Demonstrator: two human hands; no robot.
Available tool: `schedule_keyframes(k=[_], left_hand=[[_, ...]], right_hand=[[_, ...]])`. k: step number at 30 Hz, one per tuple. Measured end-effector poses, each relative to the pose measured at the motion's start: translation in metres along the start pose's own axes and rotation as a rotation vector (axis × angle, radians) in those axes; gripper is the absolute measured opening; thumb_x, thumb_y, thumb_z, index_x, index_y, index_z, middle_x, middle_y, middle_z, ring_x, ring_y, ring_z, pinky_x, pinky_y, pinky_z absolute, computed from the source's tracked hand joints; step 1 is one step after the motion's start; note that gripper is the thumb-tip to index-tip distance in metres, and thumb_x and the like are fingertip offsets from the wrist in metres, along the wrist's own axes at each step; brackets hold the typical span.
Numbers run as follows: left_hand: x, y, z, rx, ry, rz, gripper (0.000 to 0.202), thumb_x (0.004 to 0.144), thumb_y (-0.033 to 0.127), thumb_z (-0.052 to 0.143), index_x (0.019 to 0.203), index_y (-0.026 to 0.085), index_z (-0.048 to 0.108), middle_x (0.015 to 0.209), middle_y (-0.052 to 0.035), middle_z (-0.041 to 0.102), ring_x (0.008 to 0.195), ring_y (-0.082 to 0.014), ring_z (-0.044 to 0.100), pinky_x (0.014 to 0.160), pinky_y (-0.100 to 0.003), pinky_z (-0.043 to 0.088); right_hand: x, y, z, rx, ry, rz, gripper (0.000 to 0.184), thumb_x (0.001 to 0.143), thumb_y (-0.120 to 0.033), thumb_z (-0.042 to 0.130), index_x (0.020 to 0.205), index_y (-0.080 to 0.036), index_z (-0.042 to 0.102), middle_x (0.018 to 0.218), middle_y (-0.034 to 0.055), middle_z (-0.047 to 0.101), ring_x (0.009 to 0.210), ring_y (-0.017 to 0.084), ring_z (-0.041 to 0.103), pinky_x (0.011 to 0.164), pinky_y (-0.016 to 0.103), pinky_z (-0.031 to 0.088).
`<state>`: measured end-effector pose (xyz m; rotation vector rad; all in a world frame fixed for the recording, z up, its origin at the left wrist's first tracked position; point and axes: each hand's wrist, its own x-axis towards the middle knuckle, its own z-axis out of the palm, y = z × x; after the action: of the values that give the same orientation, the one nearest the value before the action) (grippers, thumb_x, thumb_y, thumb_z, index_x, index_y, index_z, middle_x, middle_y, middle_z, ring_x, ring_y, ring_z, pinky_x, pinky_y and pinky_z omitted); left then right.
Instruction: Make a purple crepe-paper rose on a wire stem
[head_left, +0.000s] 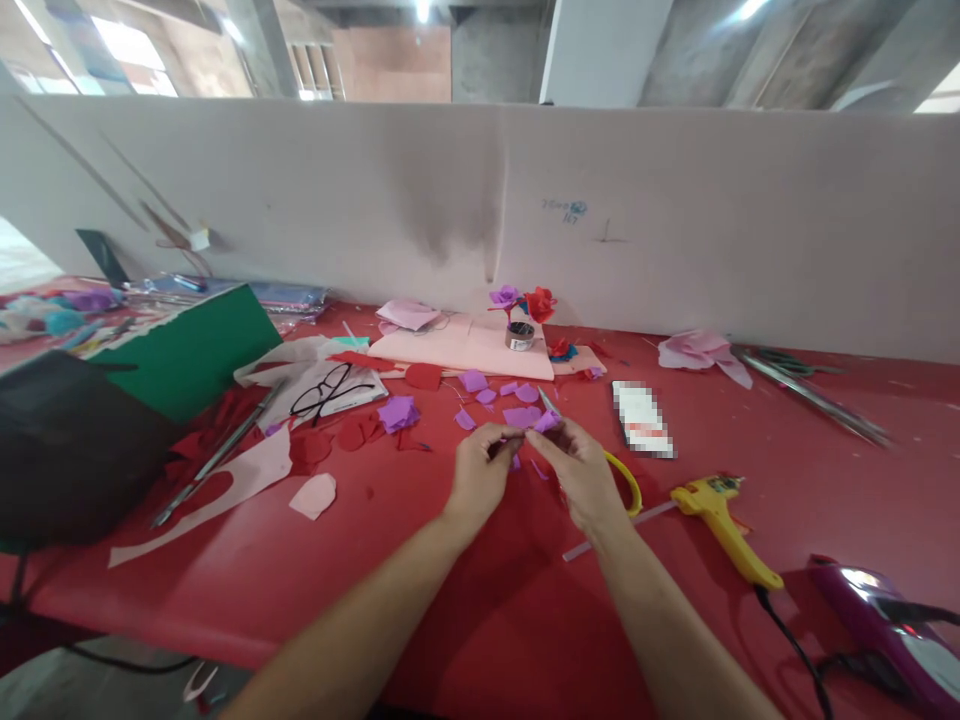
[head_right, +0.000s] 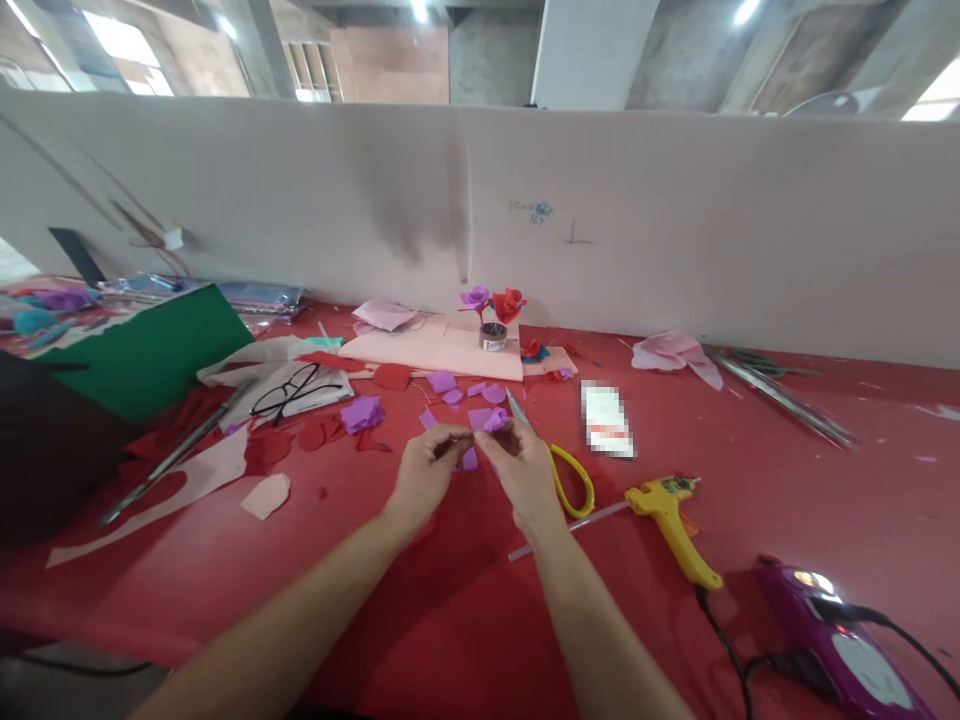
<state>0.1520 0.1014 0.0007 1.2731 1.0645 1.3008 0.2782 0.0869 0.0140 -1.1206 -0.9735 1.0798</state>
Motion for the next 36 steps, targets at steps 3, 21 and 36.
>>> schedule_keyframes(k=[3,21,36], left_hand=[[-0.002,0.007,0.001,-0.176,-0.049,-0.163,0.011,0.069,0.019,0.067,0.078,0.017,0.073,0.066,-0.0001,0.063,0.056,-0.0085,0.045,0.057,-0.023,0.037],[-0.003,0.019,-0.003,-0.559,-0.207,-0.361,0.025,0.053,0.025,0.084,0.071,0.014,0.07,0.058,0.0026,0.056,0.051,-0.0043,0.043,0.052,-0.018,0.033],[-0.005,0.013,-0.003,-0.401,-0.231,-0.158,0.011,0.064,0.025,0.078,0.07,0.018,0.071,0.068,-0.0007,0.065,0.065,-0.0104,0.054,0.068,-0.025,0.043]], right_hand=[[-0.001,0.0,-0.006,-0.034,-0.057,-0.012,0.022,0.069,-0.034,0.077,0.082,-0.02,0.066,0.081,-0.0003,0.066,0.079,0.016,0.059,0.08,0.03,0.047],[-0.007,-0.011,-0.009,-0.026,-0.109,-0.086,0.02,0.067,-0.035,0.079,0.078,-0.021,0.07,0.078,0.0003,0.066,0.077,0.017,0.06,0.078,0.033,0.05],[-0.014,-0.021,-0.012,-0.127,-0.174,-0.327,0.007,0.07,-0.029,0.077,0.076,-0.026,0.073,0.084,0.0028,0.063,0.078,0.018,0.059,0.071,0.032,0.052]])
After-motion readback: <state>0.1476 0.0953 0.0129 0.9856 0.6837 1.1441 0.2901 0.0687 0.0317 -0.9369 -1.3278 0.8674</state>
